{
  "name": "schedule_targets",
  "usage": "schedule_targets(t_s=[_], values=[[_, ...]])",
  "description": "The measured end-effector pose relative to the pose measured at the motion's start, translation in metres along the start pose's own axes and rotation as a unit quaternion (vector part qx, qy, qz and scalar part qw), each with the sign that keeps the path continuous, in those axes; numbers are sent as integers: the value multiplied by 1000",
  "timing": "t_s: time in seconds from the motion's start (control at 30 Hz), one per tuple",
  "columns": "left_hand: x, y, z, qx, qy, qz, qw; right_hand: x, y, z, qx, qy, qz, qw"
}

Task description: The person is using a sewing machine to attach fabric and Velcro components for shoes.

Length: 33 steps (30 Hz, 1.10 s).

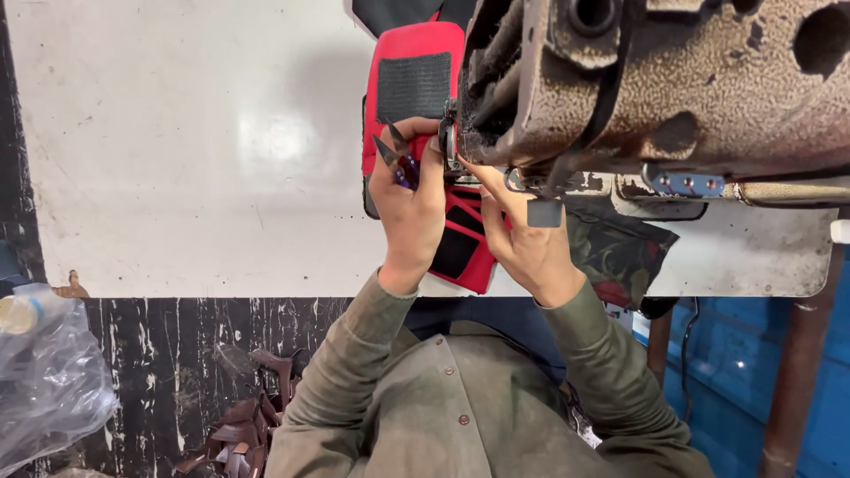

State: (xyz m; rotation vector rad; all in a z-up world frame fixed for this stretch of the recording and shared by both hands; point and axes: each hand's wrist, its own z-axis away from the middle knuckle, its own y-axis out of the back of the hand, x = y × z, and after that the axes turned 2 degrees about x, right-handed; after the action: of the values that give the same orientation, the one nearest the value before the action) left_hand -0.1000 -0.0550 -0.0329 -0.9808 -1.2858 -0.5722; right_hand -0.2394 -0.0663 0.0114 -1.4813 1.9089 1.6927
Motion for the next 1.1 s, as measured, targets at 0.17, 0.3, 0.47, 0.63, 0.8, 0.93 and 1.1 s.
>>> schedule_targets(t_s=[0.17, 0.3, 0.47, 0.63, 0.8, 0.93, 1.1], values=[[-1, -2, -1, -11, -6, 17, 1000, 3, 1, 5, -11, -44, 8, 999], [12, 4, -8, -13, 100, 102, 990, 8, -1, 7, 11, -6, 18, 1000], [23, 42, -20, 21, 132, 125, 983, 18, -7, 14, 10, -44, -33, 998], [35, 42, 38, -47, 158, -1, 986, 26, -4, 15, -6, -36, -31, 999], [29, 33, 57, -67, 97, -14, 993, 19, 1, 10, -21, -48, -74, 996], [27, 22, 55, -56, 80, -61, 993, 19, 10, 9, -33, -43, -90, 994], [21, 10, 42, -42, 86, -59, 994, 30, 12, 15, -14, -56, -68, 996]])
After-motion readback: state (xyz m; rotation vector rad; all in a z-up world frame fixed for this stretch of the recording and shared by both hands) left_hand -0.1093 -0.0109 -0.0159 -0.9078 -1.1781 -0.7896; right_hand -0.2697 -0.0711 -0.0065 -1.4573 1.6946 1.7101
